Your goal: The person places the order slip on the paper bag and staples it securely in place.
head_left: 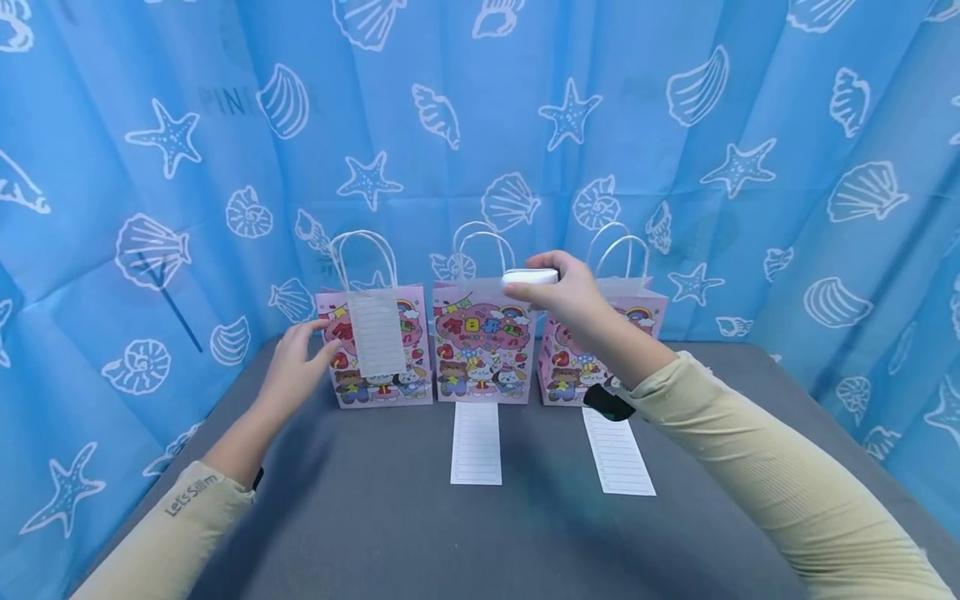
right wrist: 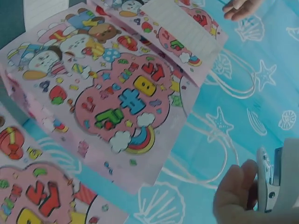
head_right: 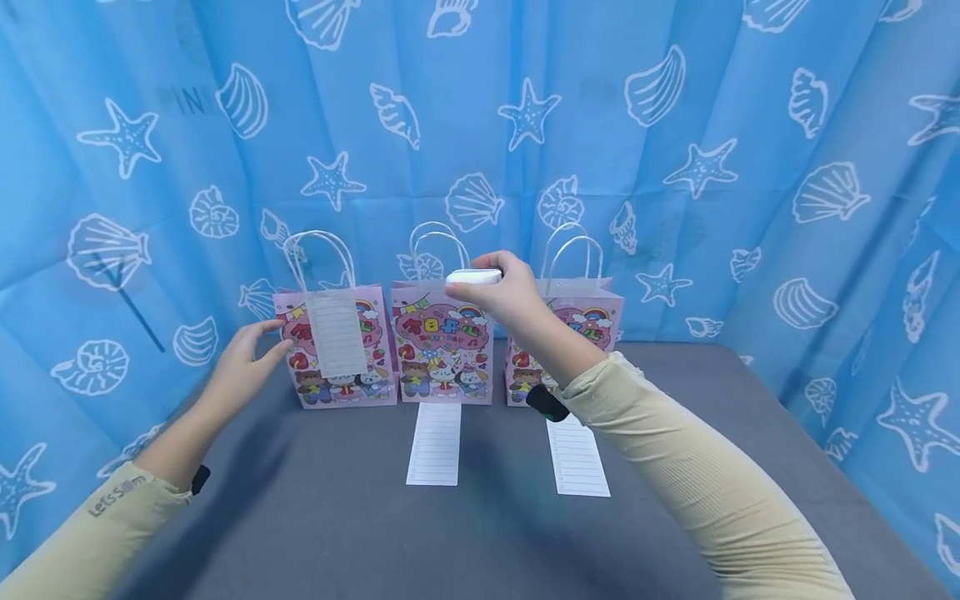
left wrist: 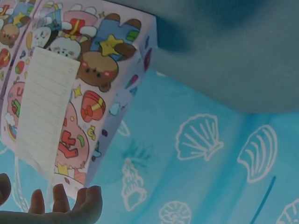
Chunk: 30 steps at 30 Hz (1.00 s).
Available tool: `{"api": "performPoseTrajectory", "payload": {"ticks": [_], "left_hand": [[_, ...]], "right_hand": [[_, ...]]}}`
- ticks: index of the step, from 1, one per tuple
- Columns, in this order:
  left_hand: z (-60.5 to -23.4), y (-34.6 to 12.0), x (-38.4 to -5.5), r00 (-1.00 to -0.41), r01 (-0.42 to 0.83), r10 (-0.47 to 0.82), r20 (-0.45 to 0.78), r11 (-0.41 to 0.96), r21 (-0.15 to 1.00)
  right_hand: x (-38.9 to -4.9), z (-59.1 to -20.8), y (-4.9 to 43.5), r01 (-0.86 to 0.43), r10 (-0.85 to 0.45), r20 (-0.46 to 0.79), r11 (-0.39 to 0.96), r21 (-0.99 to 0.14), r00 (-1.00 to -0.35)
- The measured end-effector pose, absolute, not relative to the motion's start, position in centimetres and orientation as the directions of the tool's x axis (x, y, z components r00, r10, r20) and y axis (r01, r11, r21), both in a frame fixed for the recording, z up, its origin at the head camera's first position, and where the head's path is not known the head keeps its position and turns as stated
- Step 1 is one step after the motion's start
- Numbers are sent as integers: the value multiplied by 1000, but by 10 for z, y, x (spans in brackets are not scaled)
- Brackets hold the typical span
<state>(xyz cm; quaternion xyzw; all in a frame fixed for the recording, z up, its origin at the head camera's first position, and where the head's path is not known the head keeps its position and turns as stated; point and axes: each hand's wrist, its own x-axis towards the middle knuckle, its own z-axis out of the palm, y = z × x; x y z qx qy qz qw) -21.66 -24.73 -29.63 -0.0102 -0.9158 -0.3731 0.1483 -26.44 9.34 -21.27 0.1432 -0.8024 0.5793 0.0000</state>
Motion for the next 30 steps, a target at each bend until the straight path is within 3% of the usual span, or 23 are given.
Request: {"api": "performPoseTrajectory", "payload": {"ticks": [16, 30], "left_hand": [[-316, -231, -211, -968, 125, -84, 236, 653, 747], [-321, -223, -203, -978, 119, -62, 201, 624, 772]], "right_hand": [[-249, -220, 139, -237, -223, 155, 414, -879, -962], [-241, -220, 165, -219, -202, 148, 398, -891, -968]]}}
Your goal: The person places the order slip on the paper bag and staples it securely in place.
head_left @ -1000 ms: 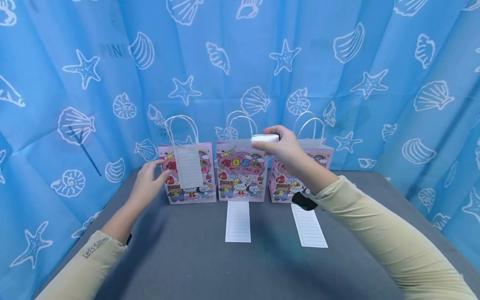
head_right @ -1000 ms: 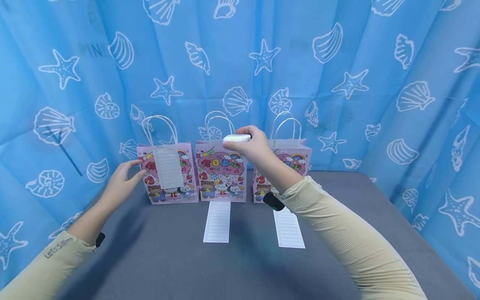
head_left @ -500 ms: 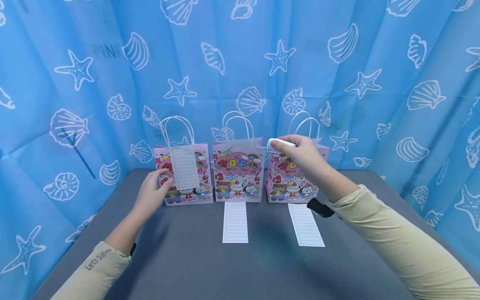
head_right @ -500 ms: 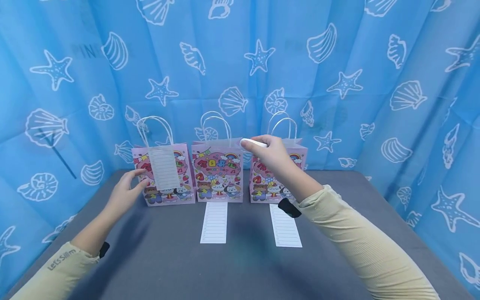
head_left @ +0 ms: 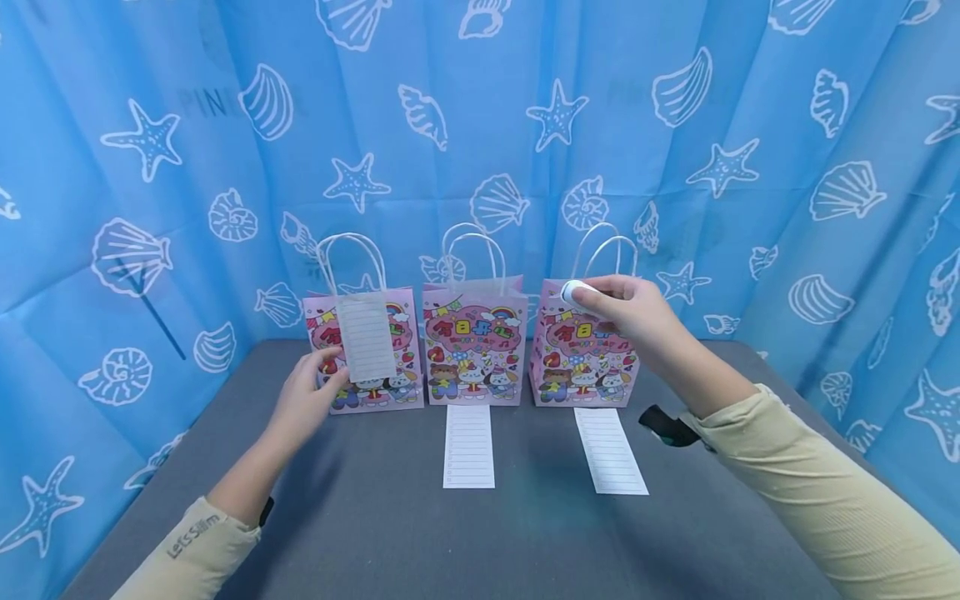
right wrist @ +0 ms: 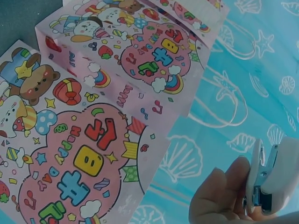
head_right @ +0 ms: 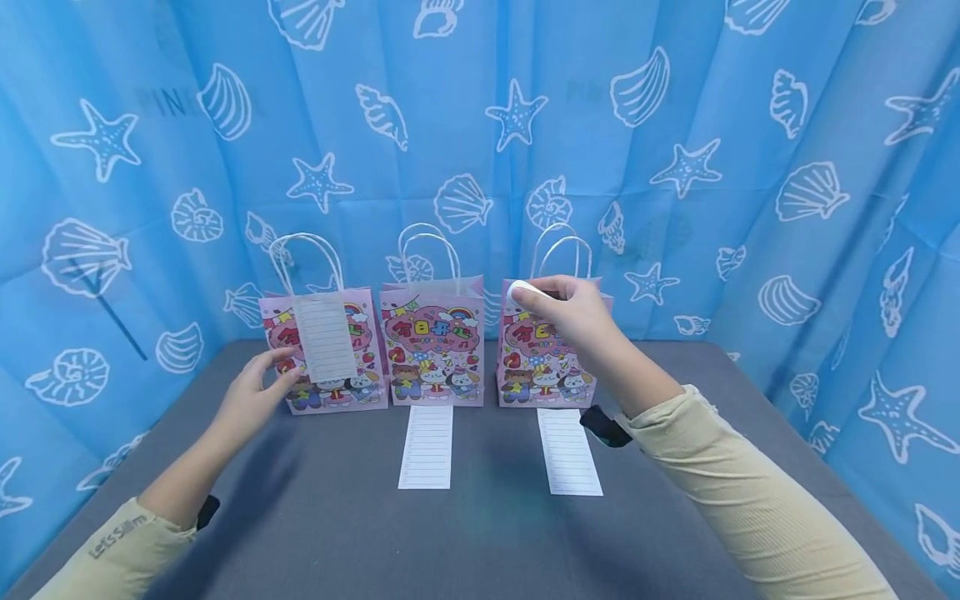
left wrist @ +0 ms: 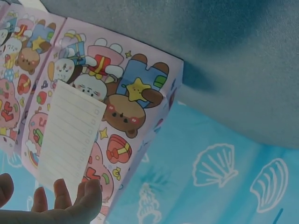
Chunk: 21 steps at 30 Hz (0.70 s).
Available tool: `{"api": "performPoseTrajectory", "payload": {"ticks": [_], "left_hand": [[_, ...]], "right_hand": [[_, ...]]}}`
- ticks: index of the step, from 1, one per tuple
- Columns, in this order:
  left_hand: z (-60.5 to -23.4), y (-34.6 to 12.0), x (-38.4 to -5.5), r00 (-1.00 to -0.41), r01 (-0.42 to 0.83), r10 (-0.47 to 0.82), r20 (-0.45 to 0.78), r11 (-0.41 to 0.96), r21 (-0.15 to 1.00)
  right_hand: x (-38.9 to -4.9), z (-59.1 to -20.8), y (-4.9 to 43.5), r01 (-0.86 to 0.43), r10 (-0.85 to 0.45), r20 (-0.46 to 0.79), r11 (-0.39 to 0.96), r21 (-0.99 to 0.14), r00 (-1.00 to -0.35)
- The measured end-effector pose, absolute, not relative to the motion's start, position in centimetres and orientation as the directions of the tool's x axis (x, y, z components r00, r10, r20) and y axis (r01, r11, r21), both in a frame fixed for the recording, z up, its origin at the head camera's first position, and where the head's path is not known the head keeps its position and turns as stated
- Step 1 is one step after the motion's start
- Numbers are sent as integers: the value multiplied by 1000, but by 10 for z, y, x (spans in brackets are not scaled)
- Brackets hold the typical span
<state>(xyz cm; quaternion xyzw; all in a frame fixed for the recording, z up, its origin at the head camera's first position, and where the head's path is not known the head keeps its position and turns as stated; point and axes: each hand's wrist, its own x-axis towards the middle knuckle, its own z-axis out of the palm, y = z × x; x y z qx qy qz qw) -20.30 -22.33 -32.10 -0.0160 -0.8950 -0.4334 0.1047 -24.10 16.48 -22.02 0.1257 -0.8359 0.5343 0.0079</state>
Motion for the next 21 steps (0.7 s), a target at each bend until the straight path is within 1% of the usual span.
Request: {"api": "performPoseTrajectory", "payload": {"ticks": [9, 21], "left_hand": [[-324, -217, -199, -976, 158, -28, 218, 602, 783], [-327, -207, -193, -984, 135, -14, 177, 586, 799]], "right_hand": [[-241, -225, 177, -215, -184, 155, 377, -901, -971], [-239, -234, 193, -208, -163, 153, 405, -891, -975]]}}
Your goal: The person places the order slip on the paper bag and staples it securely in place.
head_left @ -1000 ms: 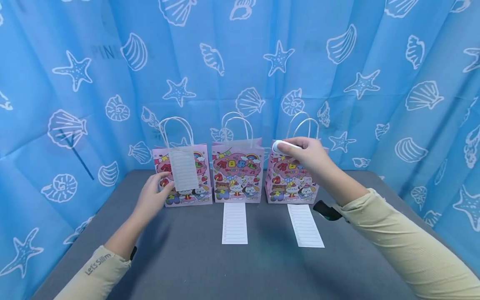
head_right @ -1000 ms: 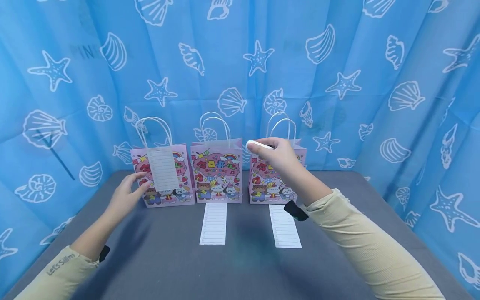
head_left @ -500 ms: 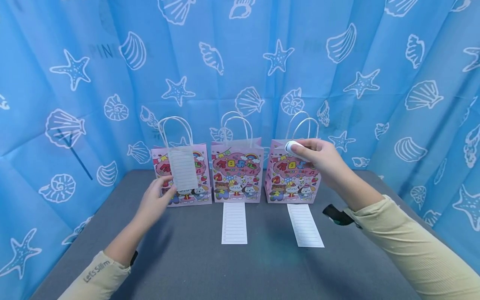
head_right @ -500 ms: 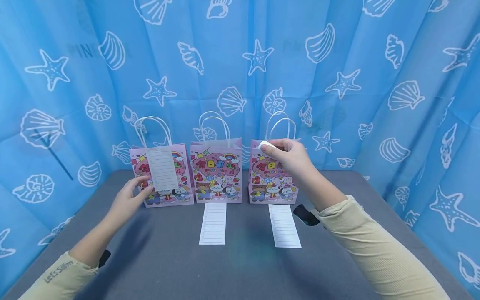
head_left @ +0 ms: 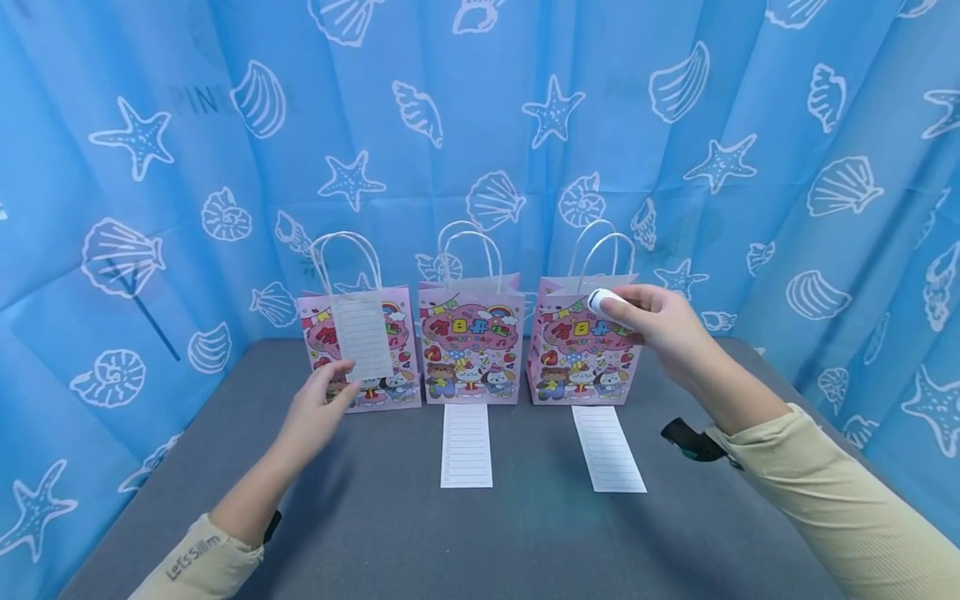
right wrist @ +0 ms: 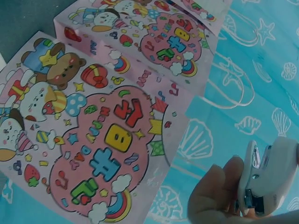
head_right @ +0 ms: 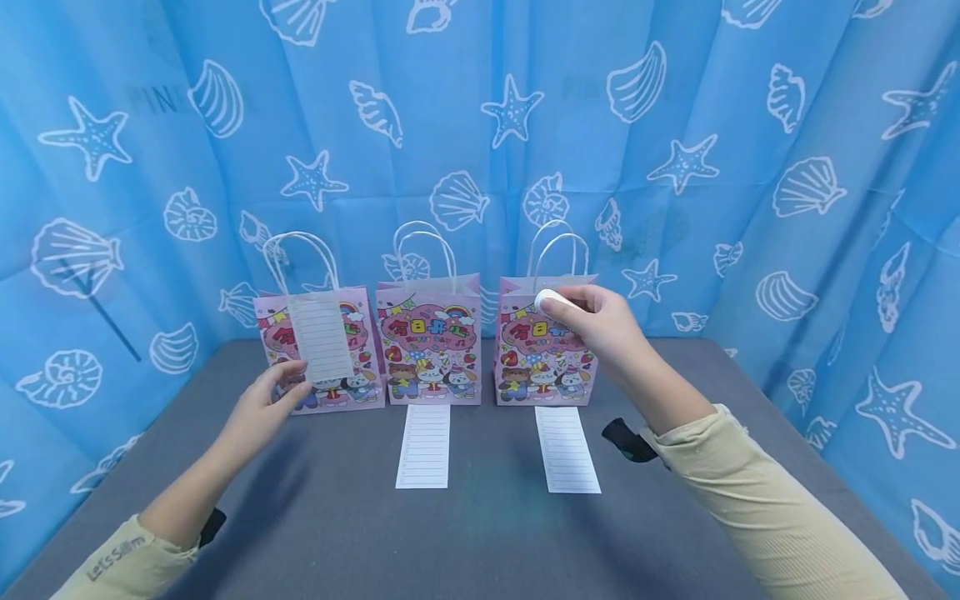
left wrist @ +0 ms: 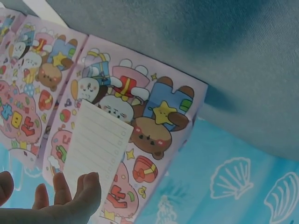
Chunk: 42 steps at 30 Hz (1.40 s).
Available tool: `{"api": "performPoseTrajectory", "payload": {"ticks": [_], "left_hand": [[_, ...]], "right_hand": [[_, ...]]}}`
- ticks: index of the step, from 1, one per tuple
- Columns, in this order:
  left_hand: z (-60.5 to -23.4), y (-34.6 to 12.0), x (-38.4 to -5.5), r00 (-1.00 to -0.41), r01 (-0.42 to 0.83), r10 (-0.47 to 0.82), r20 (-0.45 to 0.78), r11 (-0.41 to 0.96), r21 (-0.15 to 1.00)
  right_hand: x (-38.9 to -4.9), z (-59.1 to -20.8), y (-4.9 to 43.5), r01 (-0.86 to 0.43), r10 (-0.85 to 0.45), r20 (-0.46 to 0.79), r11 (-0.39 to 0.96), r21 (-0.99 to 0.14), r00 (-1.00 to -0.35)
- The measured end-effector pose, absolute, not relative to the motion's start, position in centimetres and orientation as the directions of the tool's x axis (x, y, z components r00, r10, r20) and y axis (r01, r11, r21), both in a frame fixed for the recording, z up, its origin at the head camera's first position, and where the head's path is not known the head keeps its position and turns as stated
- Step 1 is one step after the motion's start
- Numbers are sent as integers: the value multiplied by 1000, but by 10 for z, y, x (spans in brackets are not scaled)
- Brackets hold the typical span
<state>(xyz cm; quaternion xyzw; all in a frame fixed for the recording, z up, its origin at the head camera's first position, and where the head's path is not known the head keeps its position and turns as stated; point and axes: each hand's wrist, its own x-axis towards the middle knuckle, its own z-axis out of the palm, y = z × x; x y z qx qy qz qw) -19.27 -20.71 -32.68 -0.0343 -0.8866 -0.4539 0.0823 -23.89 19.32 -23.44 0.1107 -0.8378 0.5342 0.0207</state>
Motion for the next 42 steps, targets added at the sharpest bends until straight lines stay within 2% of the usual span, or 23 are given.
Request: {"api": "performPoseTrajectory", "payload": {"ticks": [12, 26, 42], "left_hand": [[-332, -200, -187, -985, 150, 14, 174, 575, 804], [-341, -193, -186, -984, 169, 45, 174, 563, 809], [-348, -187, -187, -992, 126, 56, 115, 559, 819]], "right_hand": [[-236, -248, 219, -167, -125, 127, 393, -904, -984], [-236, -260, 237, -103, -59, 85, 441, -892, -995], [-233, -269, 252, -28, -3, 30, 463, -886, -1000]]}}
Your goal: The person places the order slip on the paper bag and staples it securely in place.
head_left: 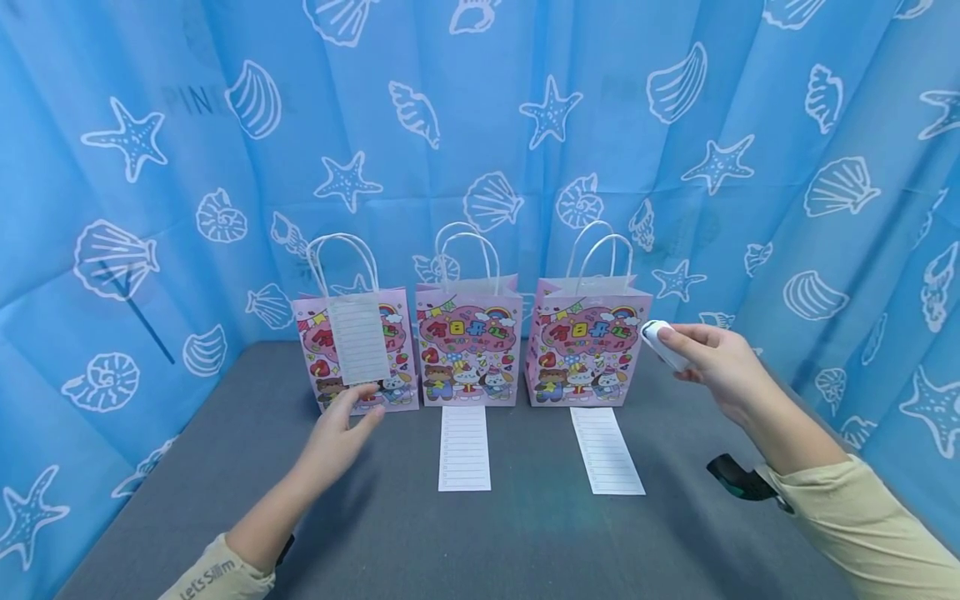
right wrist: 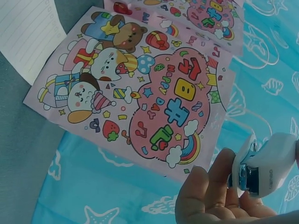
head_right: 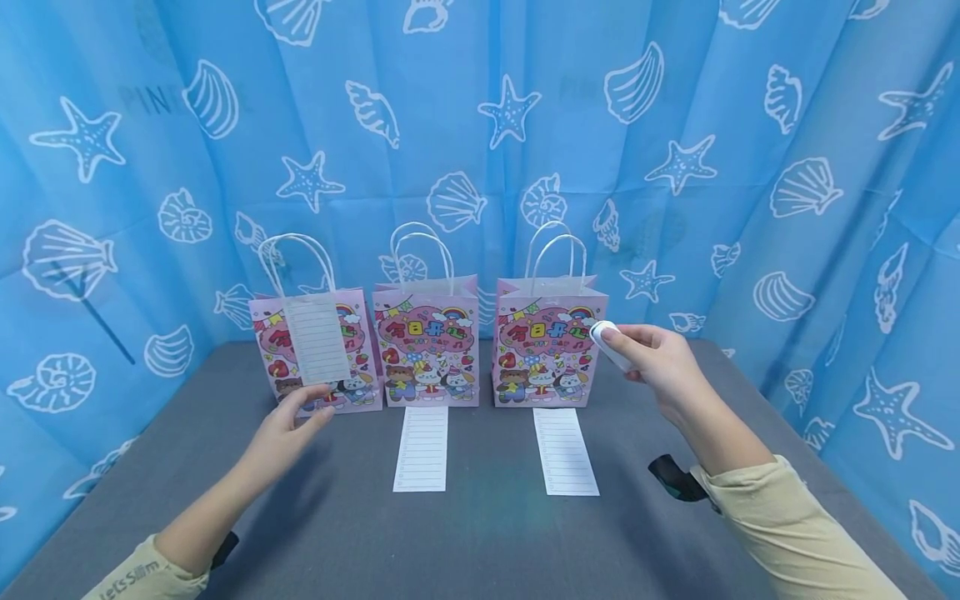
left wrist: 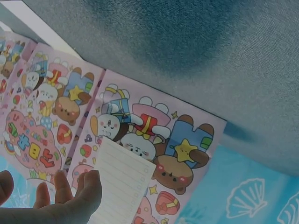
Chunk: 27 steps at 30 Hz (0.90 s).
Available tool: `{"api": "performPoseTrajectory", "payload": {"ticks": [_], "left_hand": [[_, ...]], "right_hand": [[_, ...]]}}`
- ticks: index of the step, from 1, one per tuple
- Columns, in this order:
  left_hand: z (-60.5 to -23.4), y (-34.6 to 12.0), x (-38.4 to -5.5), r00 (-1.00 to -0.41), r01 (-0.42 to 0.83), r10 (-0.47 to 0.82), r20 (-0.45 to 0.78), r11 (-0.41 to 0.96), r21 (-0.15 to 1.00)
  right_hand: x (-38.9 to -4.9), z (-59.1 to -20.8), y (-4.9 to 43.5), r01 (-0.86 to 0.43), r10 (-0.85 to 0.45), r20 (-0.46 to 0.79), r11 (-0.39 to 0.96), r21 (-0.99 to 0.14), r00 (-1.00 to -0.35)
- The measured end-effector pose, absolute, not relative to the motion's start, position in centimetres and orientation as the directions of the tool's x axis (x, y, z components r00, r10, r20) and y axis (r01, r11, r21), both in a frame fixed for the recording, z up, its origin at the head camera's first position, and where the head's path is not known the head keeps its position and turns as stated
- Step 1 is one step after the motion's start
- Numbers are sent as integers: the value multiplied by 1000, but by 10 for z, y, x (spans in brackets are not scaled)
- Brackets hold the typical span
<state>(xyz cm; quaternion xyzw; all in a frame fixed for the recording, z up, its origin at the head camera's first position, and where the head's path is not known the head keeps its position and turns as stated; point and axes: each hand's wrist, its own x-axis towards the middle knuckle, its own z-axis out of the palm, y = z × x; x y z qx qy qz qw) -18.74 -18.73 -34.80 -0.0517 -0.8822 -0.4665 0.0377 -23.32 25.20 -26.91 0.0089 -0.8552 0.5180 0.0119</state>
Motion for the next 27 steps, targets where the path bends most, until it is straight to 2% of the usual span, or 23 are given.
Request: {"api": "performPoseTrajectory", "payload": {"ticks": [9, 27], "left_hand": [[-355, -176, -185, -994, 108, 55, 94, 570, 815], [-366, -155, -180, -987, 163, 89, 137, 580, 798]], "right_hand": [[-231, -276, 260, -9, 9, 14, 448, -894, -1000], [-228, -298, 275, 98, 40, -89, 421, -902, -995]]}}
